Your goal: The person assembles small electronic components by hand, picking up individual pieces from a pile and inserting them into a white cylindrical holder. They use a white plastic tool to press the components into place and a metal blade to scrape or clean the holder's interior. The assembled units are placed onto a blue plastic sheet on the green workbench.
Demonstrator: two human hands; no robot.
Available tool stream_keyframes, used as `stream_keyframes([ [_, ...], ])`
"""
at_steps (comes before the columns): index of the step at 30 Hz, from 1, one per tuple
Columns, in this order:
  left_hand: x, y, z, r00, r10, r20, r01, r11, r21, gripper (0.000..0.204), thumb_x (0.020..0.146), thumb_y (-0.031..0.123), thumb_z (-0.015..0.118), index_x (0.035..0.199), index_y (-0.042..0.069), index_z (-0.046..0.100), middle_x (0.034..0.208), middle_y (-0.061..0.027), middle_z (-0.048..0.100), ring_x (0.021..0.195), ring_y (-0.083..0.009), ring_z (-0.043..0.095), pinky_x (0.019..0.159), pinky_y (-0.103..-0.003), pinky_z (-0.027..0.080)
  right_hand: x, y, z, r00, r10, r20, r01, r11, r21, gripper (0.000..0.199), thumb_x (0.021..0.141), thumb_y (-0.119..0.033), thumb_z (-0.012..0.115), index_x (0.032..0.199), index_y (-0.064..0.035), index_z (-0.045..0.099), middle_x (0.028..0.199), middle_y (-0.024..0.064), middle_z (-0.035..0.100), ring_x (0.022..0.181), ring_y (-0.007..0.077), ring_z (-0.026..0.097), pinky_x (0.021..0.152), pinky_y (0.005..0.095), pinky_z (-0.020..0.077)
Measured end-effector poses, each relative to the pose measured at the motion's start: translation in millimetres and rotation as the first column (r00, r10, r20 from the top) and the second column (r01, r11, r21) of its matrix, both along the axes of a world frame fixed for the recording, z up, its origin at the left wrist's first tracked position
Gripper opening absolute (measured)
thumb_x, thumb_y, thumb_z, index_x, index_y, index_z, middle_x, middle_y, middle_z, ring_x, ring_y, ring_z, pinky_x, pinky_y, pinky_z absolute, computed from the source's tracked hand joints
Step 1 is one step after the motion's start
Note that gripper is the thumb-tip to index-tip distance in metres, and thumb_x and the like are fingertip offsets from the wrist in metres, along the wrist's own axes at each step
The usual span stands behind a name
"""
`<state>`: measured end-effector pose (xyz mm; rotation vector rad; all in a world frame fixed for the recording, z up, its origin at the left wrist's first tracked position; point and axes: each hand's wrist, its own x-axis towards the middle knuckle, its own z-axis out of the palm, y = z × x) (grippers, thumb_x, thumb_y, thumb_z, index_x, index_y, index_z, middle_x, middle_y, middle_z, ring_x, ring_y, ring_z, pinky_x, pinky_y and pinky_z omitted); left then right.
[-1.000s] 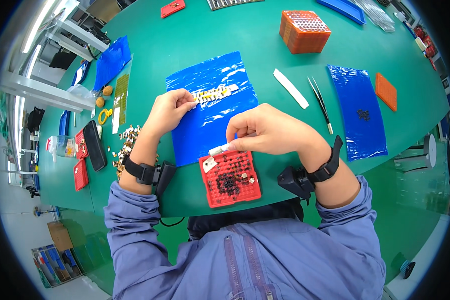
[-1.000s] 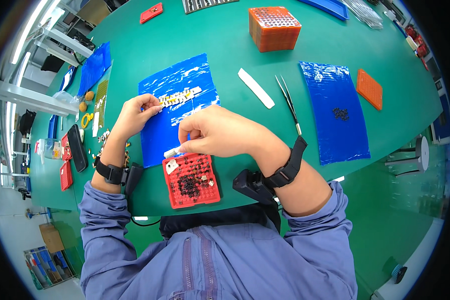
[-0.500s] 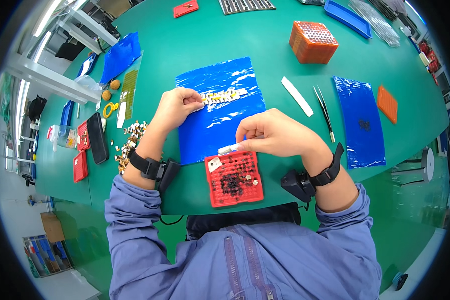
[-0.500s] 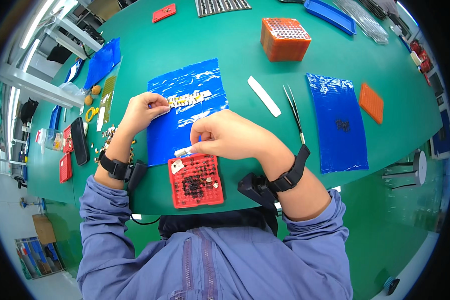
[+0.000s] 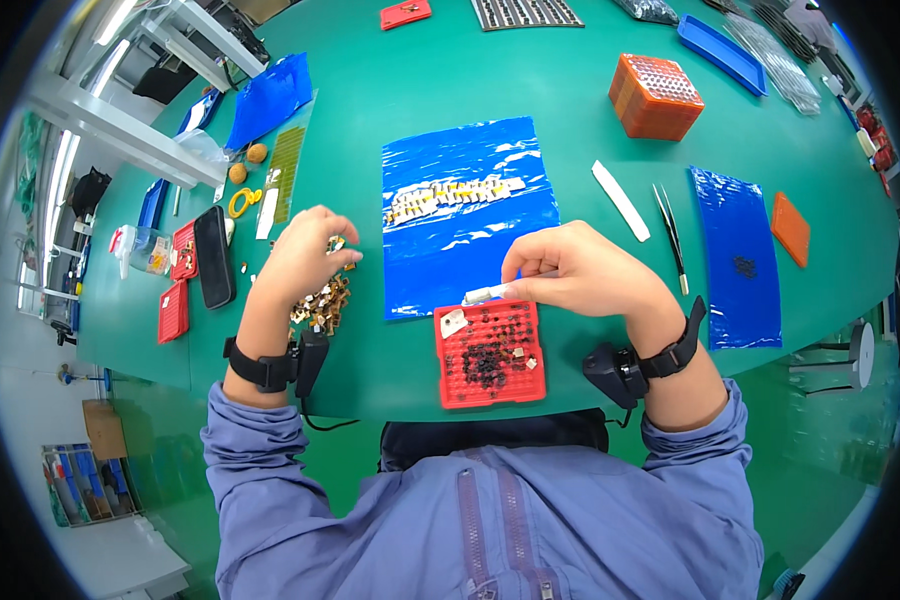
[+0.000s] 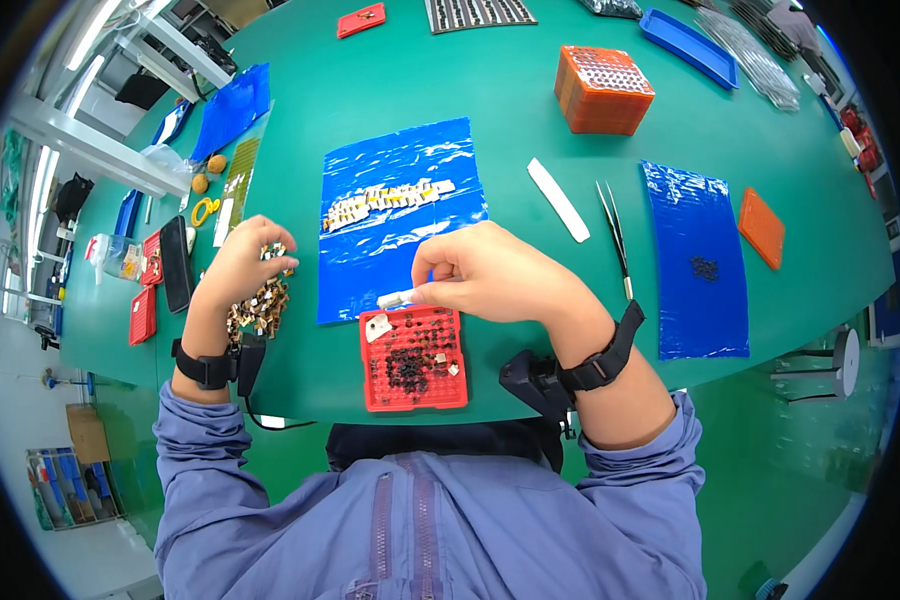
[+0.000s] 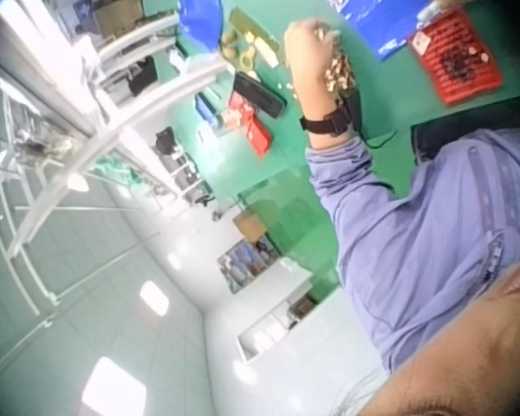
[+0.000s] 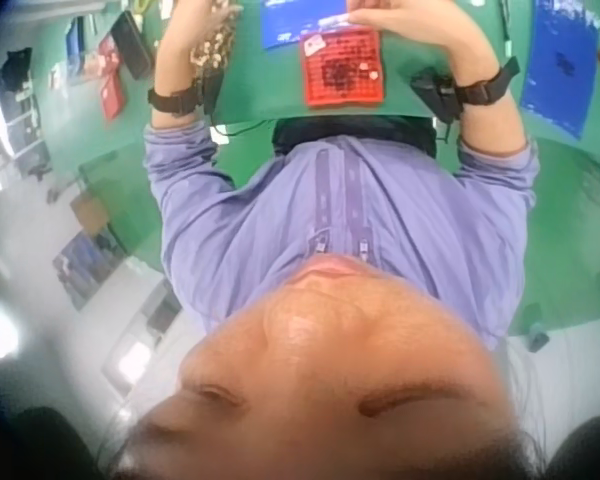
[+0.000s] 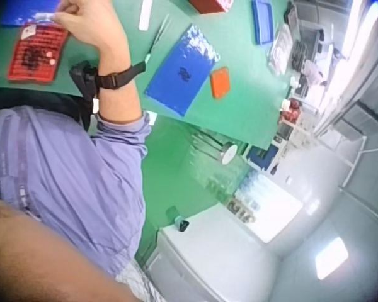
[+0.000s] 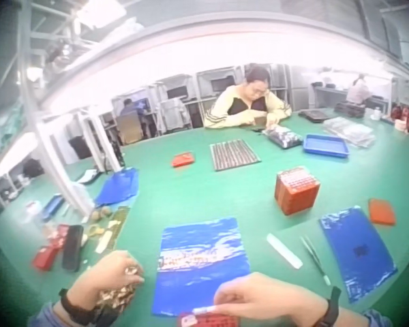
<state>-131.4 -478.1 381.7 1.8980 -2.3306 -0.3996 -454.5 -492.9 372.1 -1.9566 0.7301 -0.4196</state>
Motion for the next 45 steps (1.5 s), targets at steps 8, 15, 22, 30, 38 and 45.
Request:
stream_keyframes([
  [8, 21, 23, -22, 0.998, 0.058, -0.012, -0.059, 0.993, -0.106, 0.018, 0.074, 0.015, 0.073, 0.084, 0.005, 0.061, 0.091, -0.0125, 0.056, 0.092, -0.0313, 0.052, 0.081, -0.038, 0.043, 3, -1, -1, 1.0, -0.018, -0.011, 0.018, 0.999, 0.044, 0.014, 0.08, -0.017, 0.067, 0.085, -0.0039, 0.064, 0.066, 0.0063, 0.06, 0.059, 0.014, 0.055, 0.054, 0.029, 0.0426],
  [15, -23, 41, 2, 0.797, 0.157, -0.584, -0.033, 0.976, 0.216, 0.011, 0.083, 0.006, 0.065, 0.086, 0.003, 0.056, 0.083, -0.0028, 0.059, 0.073, -0.0128, 0.058, 0.066, -0.024, 0.045, 2, 1, -3, 0.998, 0.004, 0.066, -0.014, 0.989, 0.15, 0.017, 0.08, -0.019, 0.069, 0.086, -0.0038, 0.064, 0.066, 0.0031, 0.059, 0.059, 0.0099, 0.051, 0.053, 0.0265, 0.0406],
  [22, -68, 48, -8, 0.153, 0.21, -0.966, 0.253, 0.936, 0.244, 0.01, 0.084, 0.0, 0.063, 0.092, 0.003, 0.057, 0.087, 0.0, 0.058, 0.079, -0.0059, 0.055, 0.069, -0.02, 0.043, 4, 6, -4, 0.953, -0.043, 0.301, -0.04, 0.964, 0.263, 0.016, 0.086, -0.017, 0.064, 0.088, -0.0009, 0.065, 0.064, -0.0036, 0.052, 0.058, 0.0039, 0.043, 0.051, 0.0218, 0.0348],
  [30, -87, 43, -40, -0.256, 0.31, -0.916, 0.413, 0.892, 0.186, 0.011, 0.087, 0.011, 0.061, 0.094, 0.003, 0.056, 0.082, -0.005, 0.053, 0.08, -0.0172, 0.051, 0.074, -0.03, 0.043, 6, 6, -5, 0.954, -0.039, 0.298, -0.033, 0.973, 0.23, 0.021, 0.091, -0.02, 0.059, 0.086, -0.0003, 0.066, 0.059, -0.0027, 0.048, 0.054, 0.0042, 0.038, 0.047, 0.0245, 0.0325],
  [38, -89, 41, -51, -0.339, 0.319, -0.885, 0.496, 0.86, 0.12, 0.012, 0.089, 0.008, 0.06, 0.096, 0.003, 0.052, 0.089, -0.0069, 0.06, 0.083, -0.0142, 0.061, 0.074, -0.026, 0.049, 7, 7, -4, 0.939, -0.042, 0.343, -0.043, 0.97, 0.238, 0.014, 0.088, -0.015, 0.063, 0.086, -0.0008, 0.064, 0.06, -0.0023, 0.05, 0.056, 0.0033, 0.042, 0.05, 0.0222, 0.0354],
  [45, -87, 43, -49, -0.3, 0.393, -0.869, 0.531, 0.826, 0.19, 0.011, 0.09, 0.009, 0.059, 0.091, 0.004, 0.05, 0.083, -0.0066, 0.059, 0.079, -0.0134, 0.061, 0.07, -0.025, 0.049, 6, 6, 1, 0.951, -0.048, 0.306, -0.063, 0.937, 0.343, 0.011, 0.087, -0.012, 0.064, 0.087, -0.0008, 0.062, 0.066, -0.0035, 0.055, 0.061, 0.002, 0.048, 0.053, 0.0203, 0.0391],
])
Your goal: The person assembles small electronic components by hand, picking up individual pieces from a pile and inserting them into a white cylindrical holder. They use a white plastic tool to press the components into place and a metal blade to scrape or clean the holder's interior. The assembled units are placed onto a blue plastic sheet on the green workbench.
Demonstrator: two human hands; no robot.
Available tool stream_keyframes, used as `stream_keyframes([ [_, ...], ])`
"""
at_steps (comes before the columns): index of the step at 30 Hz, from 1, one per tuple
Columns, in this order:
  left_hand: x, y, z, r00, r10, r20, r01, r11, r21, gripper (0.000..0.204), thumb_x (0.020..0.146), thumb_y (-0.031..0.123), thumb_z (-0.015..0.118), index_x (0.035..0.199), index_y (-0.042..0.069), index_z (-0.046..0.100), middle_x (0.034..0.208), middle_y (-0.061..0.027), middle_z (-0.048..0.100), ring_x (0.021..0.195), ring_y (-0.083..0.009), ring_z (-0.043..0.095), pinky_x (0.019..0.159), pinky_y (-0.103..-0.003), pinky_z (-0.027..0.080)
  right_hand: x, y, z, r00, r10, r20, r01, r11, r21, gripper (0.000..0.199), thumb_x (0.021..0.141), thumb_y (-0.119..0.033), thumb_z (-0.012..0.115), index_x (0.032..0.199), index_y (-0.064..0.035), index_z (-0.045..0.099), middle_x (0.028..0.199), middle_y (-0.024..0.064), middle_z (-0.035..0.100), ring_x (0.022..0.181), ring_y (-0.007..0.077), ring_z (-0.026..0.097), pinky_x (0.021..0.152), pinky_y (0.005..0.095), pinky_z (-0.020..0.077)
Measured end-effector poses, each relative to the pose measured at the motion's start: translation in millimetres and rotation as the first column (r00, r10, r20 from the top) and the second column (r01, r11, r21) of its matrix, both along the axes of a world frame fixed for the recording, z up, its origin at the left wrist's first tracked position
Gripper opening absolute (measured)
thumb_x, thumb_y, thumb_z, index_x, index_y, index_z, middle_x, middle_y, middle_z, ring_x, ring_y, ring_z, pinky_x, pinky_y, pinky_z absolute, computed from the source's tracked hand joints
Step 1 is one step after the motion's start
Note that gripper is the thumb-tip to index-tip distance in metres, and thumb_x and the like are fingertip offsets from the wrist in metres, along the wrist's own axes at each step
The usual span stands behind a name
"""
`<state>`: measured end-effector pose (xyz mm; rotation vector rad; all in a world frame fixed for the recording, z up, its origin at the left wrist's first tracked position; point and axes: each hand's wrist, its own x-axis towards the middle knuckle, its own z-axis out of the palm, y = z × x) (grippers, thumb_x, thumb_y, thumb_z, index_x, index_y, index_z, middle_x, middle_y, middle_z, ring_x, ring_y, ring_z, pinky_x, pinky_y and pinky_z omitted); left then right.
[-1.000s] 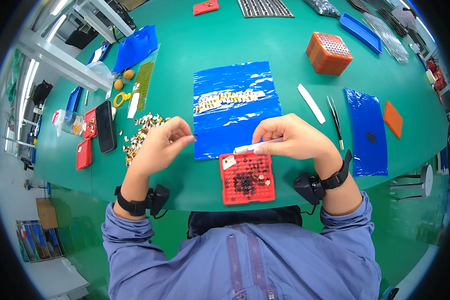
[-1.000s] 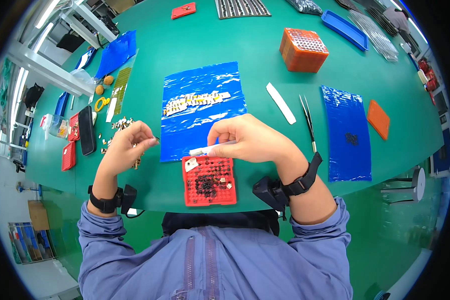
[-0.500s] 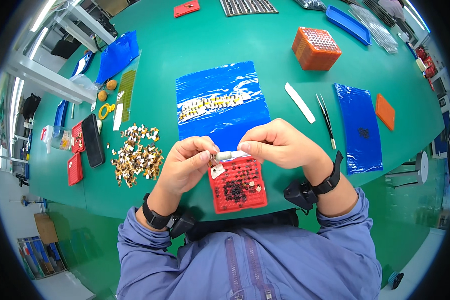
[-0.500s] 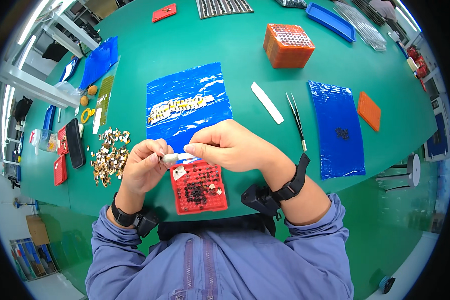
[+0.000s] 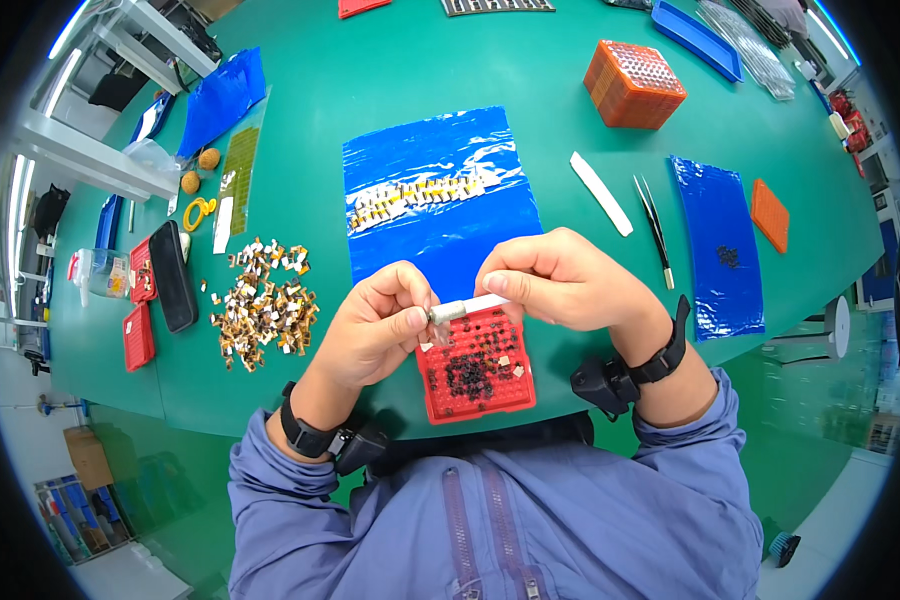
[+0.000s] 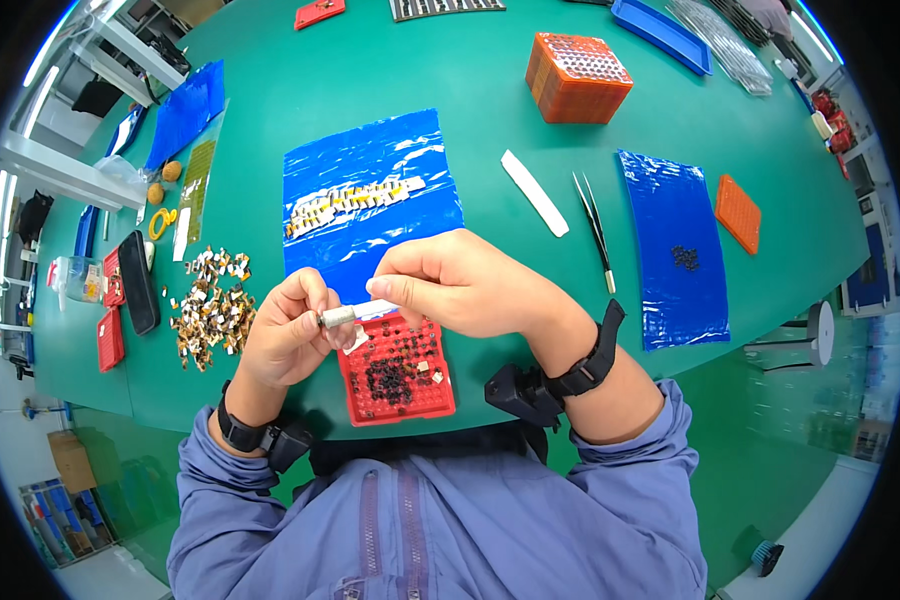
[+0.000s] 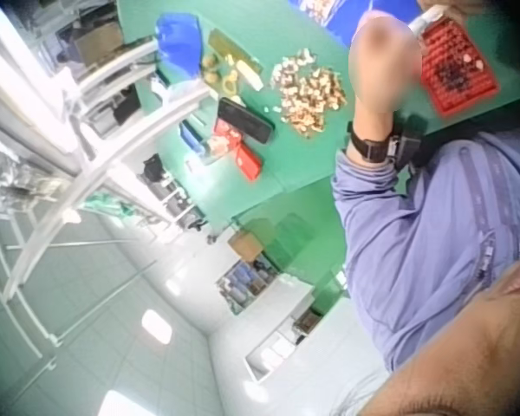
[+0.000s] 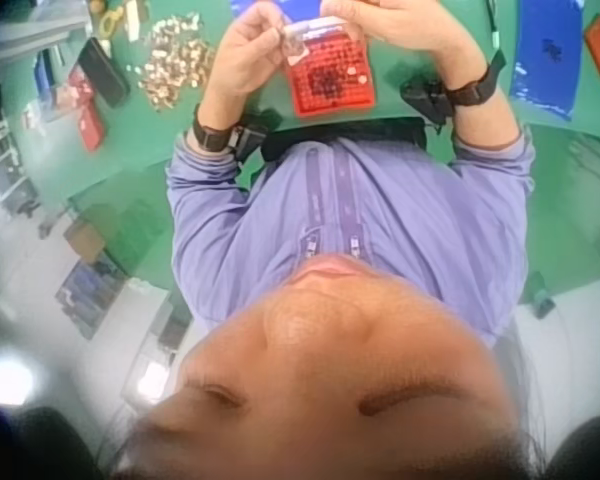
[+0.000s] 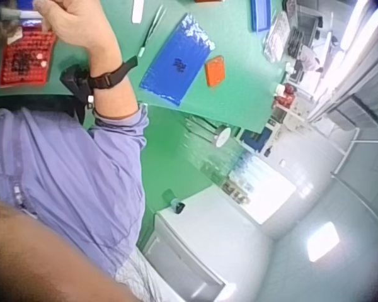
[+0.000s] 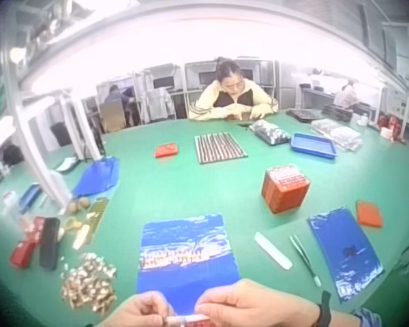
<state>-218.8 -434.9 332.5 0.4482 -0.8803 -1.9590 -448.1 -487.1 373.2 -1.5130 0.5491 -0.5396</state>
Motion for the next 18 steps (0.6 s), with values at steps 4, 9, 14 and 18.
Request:
stream_keyframes([
  [4, 2, 0, 1, 0.994, 0.03, 0.11, -0.025, 0.999, -0.044, 0.016, 0.09, 0.016, 0.06, 0.089, 0.007, 0.046, 0.077, -0.008, 0.057, 0.075, -0.0185, 0.057, 0.069, -0.033, 0.045, -1, 0, 0, 1.0, 0.006, -0.002, -0.007, 0.999, -0.042, 0.01, 0.087, -0.01, 0.063, 0.089, -0.0002, 0.06, 0.066, -0.002, 0.056, 0.061, 0.0026, 0.048, 0.053, 0.0203, 0.0396],
  [9, 4, 0, 0, 0.992, 0.037, 0.117, -0.028, 0.996, -0.08, 0.016, 0.089, 0.015, 0.06, 0.089, 0.007, 0.046, 0.077, -0.0079, 0.056, 0.075, -0.0182, 0.057, 0.07, -0.033, 0.045, -1, 1, 7, 0.999, 0.012, -0.048, -0.011, 0.999, 0.034, 0.009, 0.086, -0.007, 0.063, 0.092, -0.0006, 0.06, 0.066, -0.001, 0.055, 0.061, 0.0027, 0.048, 0.053, 0.0194, 0.039],
  [14, 3, 0, 3, 0.989, 0.031, 0.142, -0.018, 0.996, -0.091, 0.017, 0.089, 0.016, 0.061, 0.088, 0.007, 0.046, 0.077, -0.0079, 0.056, 0.075, -0.0184, 0.057, 0.07, -0.032, 0.045, -2, 1, 2, 0.999, -0.02, -0.026, 0.019, 0.999, -0.028, 0.009, 0.086, -0.006, 0.061, 0.093, -0.0011, 0.061, 0.069, -0.0003, 0.056, 0.061, 0.0034, 0.049, 0.053, 0.0194, 0.0393],
  [18, 4, 0, 2, 0.987, 0.029, 0.157, -0.013, 0.995, -0.099, 0.017, 0.089, 0.016, 0.061, 0.088, 0.007, 0.047, 0.077, -0.0078, 0.057, 0.076, -0.0183, 0.057, 0.07, -0.032, 0.045, -2, 0, 0, 1.0, 0.01, 0.005, -0.009, 0.997, -0.075, 0.01, 0.087, -0.005, 0.061, 0.095, -0.0006, 0.06, 0.069, -0.0013, 0.056, 0.058, 0.0022, 0.046, 0.051, 0.0183, 0.0352],
])
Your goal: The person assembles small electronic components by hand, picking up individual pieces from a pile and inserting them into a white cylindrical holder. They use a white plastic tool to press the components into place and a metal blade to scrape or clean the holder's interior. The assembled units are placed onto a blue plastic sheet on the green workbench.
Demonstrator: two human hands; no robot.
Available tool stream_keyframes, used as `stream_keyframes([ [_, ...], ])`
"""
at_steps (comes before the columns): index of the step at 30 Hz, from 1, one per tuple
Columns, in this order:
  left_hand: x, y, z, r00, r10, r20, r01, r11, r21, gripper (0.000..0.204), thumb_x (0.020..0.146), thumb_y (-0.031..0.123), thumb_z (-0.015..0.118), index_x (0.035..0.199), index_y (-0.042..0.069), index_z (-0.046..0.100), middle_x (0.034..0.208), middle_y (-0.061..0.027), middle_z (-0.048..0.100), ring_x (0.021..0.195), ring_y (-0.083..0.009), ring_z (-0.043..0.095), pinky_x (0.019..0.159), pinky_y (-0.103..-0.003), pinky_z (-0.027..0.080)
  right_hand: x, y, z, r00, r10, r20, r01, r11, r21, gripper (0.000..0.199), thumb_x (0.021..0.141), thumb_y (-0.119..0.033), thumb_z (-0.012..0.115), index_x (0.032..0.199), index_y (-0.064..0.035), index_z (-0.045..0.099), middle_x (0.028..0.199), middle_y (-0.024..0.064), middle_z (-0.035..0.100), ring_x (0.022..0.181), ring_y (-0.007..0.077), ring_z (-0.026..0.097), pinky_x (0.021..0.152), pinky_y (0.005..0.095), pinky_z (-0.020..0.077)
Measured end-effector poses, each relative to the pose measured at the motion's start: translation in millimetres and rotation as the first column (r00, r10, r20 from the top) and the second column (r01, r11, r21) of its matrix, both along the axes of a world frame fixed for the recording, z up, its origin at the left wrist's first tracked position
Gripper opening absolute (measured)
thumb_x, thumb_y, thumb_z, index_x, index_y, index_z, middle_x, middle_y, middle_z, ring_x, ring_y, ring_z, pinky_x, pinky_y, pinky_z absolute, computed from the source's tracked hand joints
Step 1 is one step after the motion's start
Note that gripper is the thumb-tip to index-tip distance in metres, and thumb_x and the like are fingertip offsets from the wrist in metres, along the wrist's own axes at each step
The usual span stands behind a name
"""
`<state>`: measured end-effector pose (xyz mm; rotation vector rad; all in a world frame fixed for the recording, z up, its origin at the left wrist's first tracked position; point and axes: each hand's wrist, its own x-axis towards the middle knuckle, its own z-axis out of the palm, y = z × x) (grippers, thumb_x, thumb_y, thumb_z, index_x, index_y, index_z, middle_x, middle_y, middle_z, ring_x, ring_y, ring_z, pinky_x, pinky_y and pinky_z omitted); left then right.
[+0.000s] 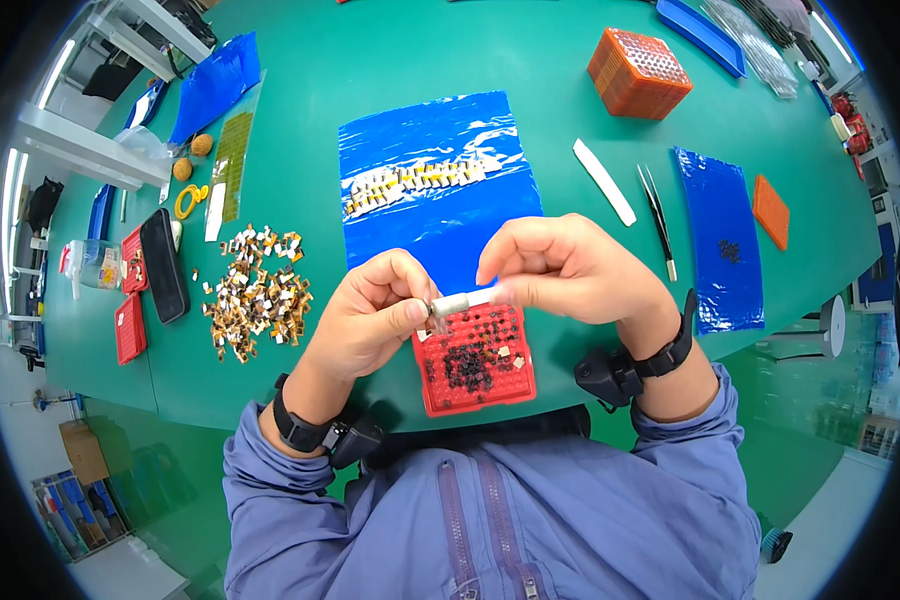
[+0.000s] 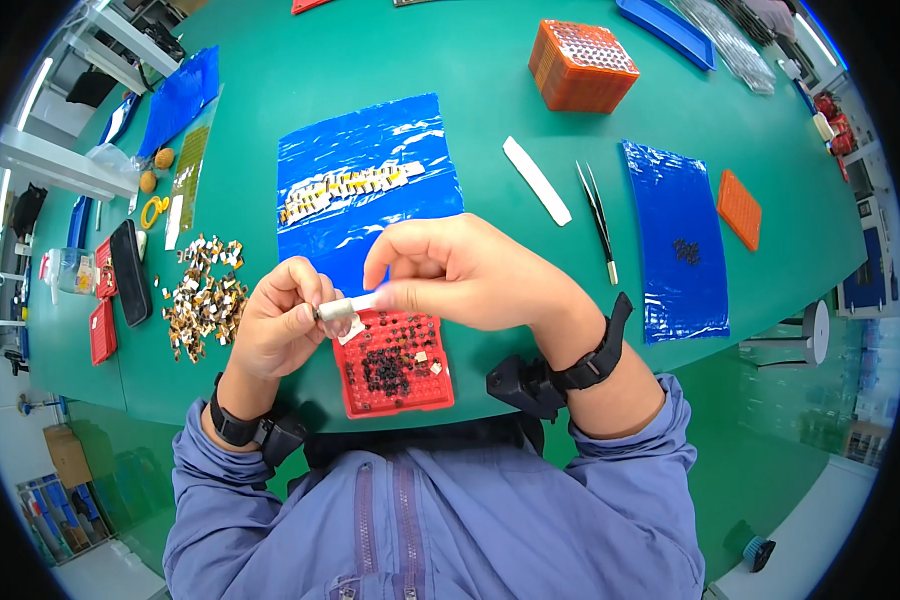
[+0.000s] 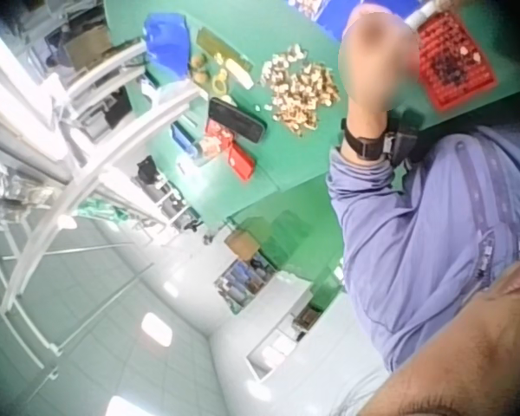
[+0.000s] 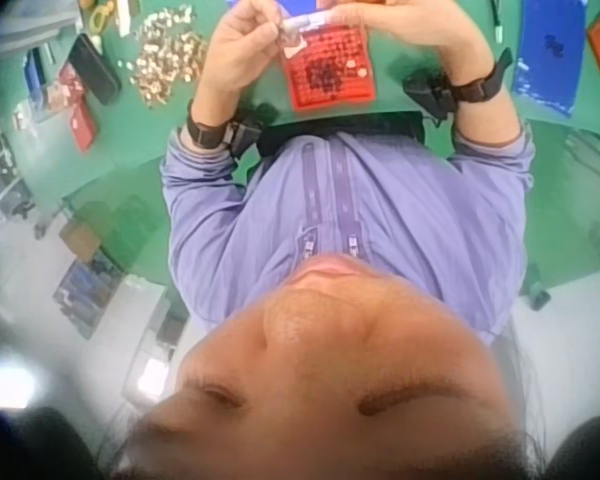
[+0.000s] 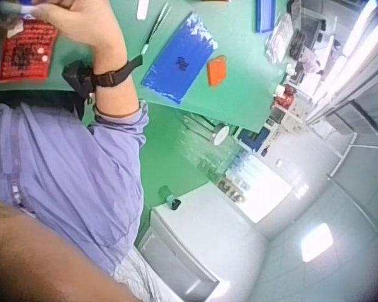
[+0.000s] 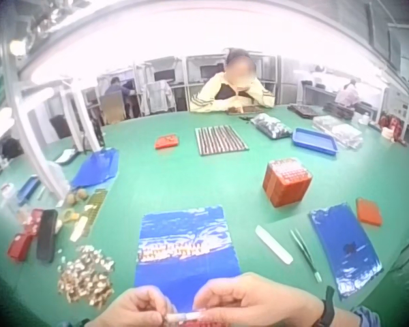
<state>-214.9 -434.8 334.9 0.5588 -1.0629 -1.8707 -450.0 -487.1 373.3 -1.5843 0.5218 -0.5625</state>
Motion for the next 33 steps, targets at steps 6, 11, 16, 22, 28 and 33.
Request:
stream_keyframes([
  [6, 0, 0, -1, 1.0, -0.001, 0.007, 0.001, 1.0, -0.01, 0.017, 0.089, 0.016, 0.061, 0.087, 0.007, 0.047, 0.077, -0.0077, 0.056, 0.076, -0.0179, 0.057, 0.071, -0.032, 0.045, -2, 0, 4, 0.999, 0.018, -0.029, -0.016, 0.998, 0.06, 0.012, 0.086, -0.004, 0.063, 0.096, -0.0002, 0.059, 0.073, -0.0004, 0.058, 0.061, 0.0013, 0.047, 0.052, 0.0172, 0.0347],
  [11, -2, 0, -1, 0.999, 0.005, -0.051, -0.006, 1.0, -0.003, 0.013, 0.088, 0.012, 0.062, 0.089, 0.005, 0.05, 0.081, -0.0064, 0.059, 0.076, -0.0132, 0.058, 0.069, -0.026, 0.045, -2, 2, 1, 0.999, -0.014, -0.039, 0.016, 0.999, 0.039, 0.009, 0.086, -0.004, 0.063, 0.094, 0.0002, 0.06, 0.075, -0.0007, 0.058, 0.061, 0.0015, 0.047, 0.052, 0.0182, 0.0357],
  [16, -3, 1, -2, 0.998, 0.009, -0.068, -0.01, 1.0, -0.019, 0.011, 0.088, 0.008, 0.062, 0.089, 0.004, 0.052, 0.084, -0.0061, 0.06, 0.076, -0.0109, 0.059, 0.069, -0.023, 0.046, -4, -1, 5, 0.998, 0.017, -0.058, -0.018, 1.0, -0.013, 0.009, 0.085, -0.005, 0.064, 0.091, 0.0008, 0.061, 0.072, -0.0022, 0.056, 0.061, 0.0011, 0.045, 0.051, 0.0184, 0.0344],
  [22, -3, 0, 0, 0.999, 0.007, -0.051, -0.008, 1.0, -0.012, 0.01, 0.088, 0.007, 0.061, 0.089, 0.004, 0.052, 0.083, -0.0062, 0.06, 0.076, -0.0114, 0.059, 0.07, -0.024, 0.046, -3, 0, 1, 0.997, 0.038, -0.073, -0.04, 0.999, -0.036, 0.01, 0.086, -0.007, 0.064, 0.091, 0.0011, 0.061, 0.071, -0.0033, 0.053, 0.056, 0.0012, 0.04, 0.047, 0.0192, 0.0293],
  [28, -3, 0, -2, 0.999, 0.005, -0.053, -0.006, 1.0, -0.021, 0.01, 0.088, 0.007, 0.061, 0.089, 0.003, 0.052, 0.083, -0.0065, 0.06, 0.077, -0.0117, 0.059, 0.069, -0.024, 0.046, -3, 0, 2, 0.995, 0.011, -0.1, -0.021, 0.995, -0.1, 0.01, 0.085, -0.009, 0.065, 0.09, -0.0002, 0.062, 0.068, -0.0015, 0.053, 0.053, 0.0029, 0.04, 0.047, 0.0211, 0.0304],
  [33, -3, 0, 0, 1.0, 0.0, -0.019, 0.0, 1.0, -0.029, 0.009, 0.087, 0.006, 0.061, 0.088, 0.004, 0.052, 0.083, -0.0061, 0.06, 0.076, -0.0113, 0.058, 0.069, -0.024, 0.045, -2, 0, 2, 0.998, 0.007, -0.061, -0.014, 0.993, -0.113, 0.013, 0.085, -0.014, 0.066, 0.089, -0.0023, 0.063, 0.063, -0.0013, 0.053, 0.054, 0.0045, 0.042, 0.048, 0.0216, 0.0329],
])
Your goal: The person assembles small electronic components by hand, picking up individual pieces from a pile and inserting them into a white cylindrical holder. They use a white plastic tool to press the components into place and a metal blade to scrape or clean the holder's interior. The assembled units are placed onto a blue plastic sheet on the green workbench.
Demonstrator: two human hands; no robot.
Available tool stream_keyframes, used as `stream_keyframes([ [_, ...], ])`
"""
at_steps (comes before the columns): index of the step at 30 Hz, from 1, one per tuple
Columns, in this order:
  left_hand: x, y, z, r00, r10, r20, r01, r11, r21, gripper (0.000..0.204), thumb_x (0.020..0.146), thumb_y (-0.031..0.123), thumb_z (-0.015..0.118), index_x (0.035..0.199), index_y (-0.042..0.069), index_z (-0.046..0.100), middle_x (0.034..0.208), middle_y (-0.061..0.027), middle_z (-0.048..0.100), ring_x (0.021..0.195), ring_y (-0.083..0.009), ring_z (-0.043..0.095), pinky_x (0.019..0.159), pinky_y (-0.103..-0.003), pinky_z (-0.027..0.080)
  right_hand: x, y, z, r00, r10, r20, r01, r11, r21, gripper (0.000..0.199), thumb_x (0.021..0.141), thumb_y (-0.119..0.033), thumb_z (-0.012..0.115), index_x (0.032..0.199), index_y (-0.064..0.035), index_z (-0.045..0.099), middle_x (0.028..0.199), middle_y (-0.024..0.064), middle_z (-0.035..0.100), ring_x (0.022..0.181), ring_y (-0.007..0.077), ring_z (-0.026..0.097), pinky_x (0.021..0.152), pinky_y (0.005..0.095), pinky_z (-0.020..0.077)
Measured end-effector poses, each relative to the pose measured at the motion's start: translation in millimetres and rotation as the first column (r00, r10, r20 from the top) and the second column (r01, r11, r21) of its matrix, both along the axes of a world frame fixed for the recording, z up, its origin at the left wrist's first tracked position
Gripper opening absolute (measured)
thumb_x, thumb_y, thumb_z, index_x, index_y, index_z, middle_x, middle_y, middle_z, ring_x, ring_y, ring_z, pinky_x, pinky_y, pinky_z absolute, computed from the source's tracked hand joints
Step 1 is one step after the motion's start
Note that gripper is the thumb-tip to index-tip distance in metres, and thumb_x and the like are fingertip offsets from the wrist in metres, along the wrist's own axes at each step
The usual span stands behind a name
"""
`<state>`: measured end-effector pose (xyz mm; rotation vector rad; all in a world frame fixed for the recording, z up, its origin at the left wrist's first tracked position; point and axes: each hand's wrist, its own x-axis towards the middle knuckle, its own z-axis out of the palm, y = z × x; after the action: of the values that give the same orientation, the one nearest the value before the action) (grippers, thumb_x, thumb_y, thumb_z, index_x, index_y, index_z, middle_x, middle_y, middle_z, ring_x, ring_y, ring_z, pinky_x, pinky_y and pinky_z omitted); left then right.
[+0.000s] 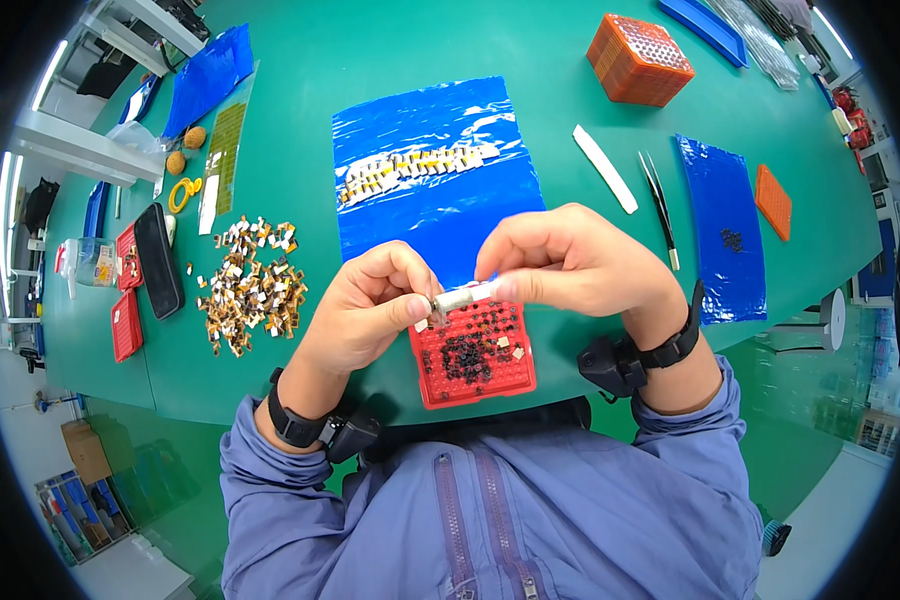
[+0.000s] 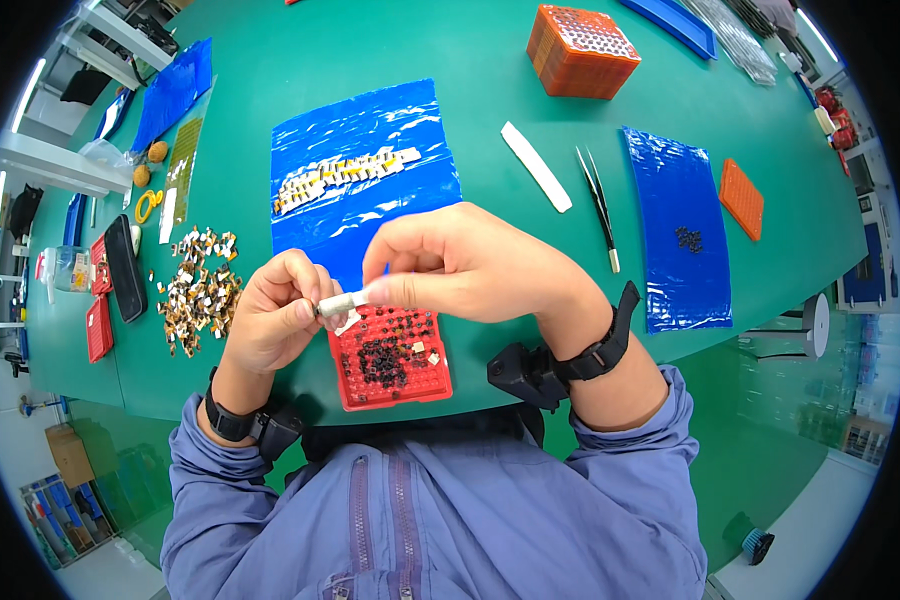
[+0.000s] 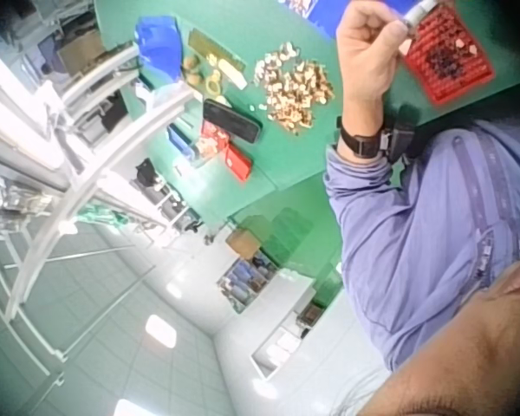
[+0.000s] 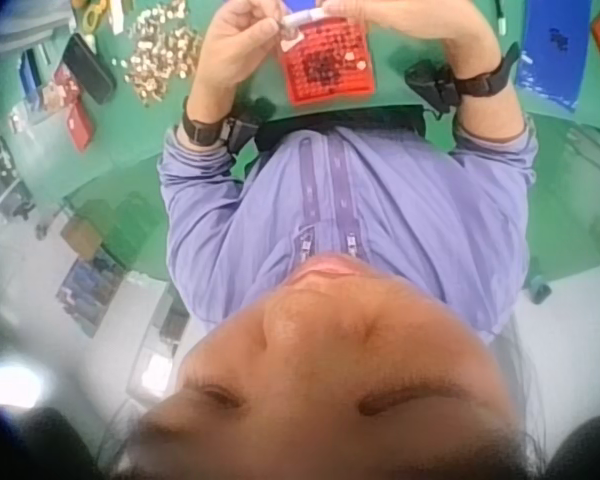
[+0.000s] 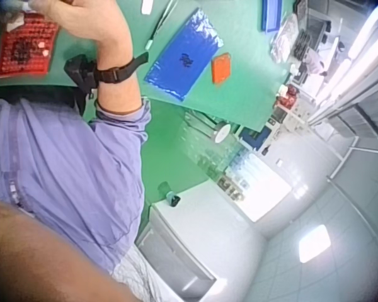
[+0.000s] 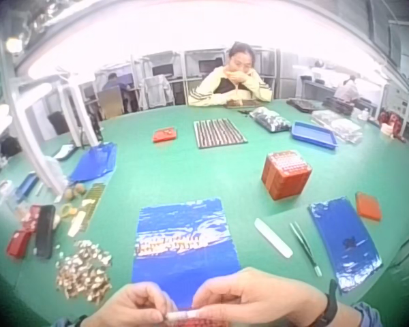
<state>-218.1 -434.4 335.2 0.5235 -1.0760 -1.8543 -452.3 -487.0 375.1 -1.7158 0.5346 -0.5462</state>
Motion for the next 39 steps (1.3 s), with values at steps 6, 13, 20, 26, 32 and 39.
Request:
stream_keyframes([
  [6, 0, 1, -1, 1.0, 0.001, 0.03, 0.0, 1.0, -0.017, 0.009, 0.088, 0.005, 0.061, 0.089, 0.004, 0.052, 0.083, -0.0061, 0.06, 0.077, -0.0112, 0.059, 0.07, -0.024, 0.046, 0, 1, -2, 1.0, -0.002, -0.027, 0.003, 0.999, 0.042, 0.014, 0.085, -0.016, 0.066, 0.087, -0.0027, 0.063, 0.06, -0.0013, 0.052, 0.055, 0.0052, 0.044, 0.05, 0.0217, 0.0358],
  [13, 4, 2, 3, 0.991, -0.09, 0.096, 0.091, 0.996, -0.006, 0.009, 0.087, 0.004, 0.061, 0.088, 0.002, 0.053, 0.082, -0.0051, 0.06, 0.076, -0.0105, 0.059, 0.069, -0.024, 0.047, -3, -2, -6, 1.0, 0.023, 0.011, -0.024, 0.997, 0.077, 0.013, 0.082, -0.015, 0.069, 0.082, -0.0033, 0.063, 0.058, -0.0019, 0.049, 0.053, 0.0048, 0.041, 0.048, 0.0216, 0.0327],
  [20, 7, 3, 10, 0.977, -0.101, 0.187, 0.102, 0.995, 0.004, 0.007, 0.084, 0.001, 0.063, 0.087, 0.001, 0.057, 0.083, -0.005, 0.06, 0.078, -0.0096, 0.058, 0.069, -0.023, 0.047, -14, -11, -1, 0.997, 0.009, -0.072, -0.018, 0.993, -0.116, 0.014, 0.079, -0.015, 0.072, 0.083, -0.004, 0.064, 0.059, -0.0019, 0.049, 0.054, 0.0048, 0.041, 0.048, 0.0215, 0.0316],
  [26, 6, 1, 5, 0.997, -0.07, 0.013, 0.07, 0.997, -0.033, 0.009, 0.083, -0.001, 0.064, 0.087, 0.001, 0.056, 0.083, -0.0067, 0.061, 0.079, -0.0125, 0.059, 0.071, -0.025, 0.047, -11, -10, -1, 0.997, 0.045, -0.065, -0.043, 0.998, 0.039, 0.013, 0.081, -0.011, 0.071, 0.084, -0.0002, 0.064, 0.071, 0.0014, 0.058, 0.061, 0.0057, 0.049, 0.052, 0.0213, 0.0363],
  [32, 5, 0, 2, 0.996, -0.087, -0.034, 0.087, 0.996, -0.012, 0.011, 0.082, -0.001, 0.065, 0.085, 0.002, 0.054, 0.082, -0.0077, 0.061, 0.079, -0.0148, 0.059, 0.071, -0.027, 0.047, -3, -3, 0, 0.998, 0.044, -0.042, -0.044, 0.999, -0.006, 0.01, 0.085, -0.009, 0.065, 0.087, 0.0008, 0.065, 0.075, 0.0036, 0.06, 0.066, 0.0076, 0.052, 0.055, 0.0222, 0.0394],
  [39, 4, 1, -2, 0.996, -0.074, -0.042, 0.073, 0.997, -0.033, 0.012, 0.082, -0.002, 0.065, 0.084, 0.003, 0.054, 0.082, -0.008, 0.06, 0.079, -0.0149, 0.059, 0.069, -0.027, 0.046, -1, 0, -1, 0.999, 0.032, 0.044, -0.035, 0.998, 0.06, 0.011, 0.082, -0.009, 0.068, 0.086, -0.0005, 0.065, 0.074, 0.0026, 0.057, 0.065, 0.0089, 0.051, 0.056, 0.0226, 0.0405],
])
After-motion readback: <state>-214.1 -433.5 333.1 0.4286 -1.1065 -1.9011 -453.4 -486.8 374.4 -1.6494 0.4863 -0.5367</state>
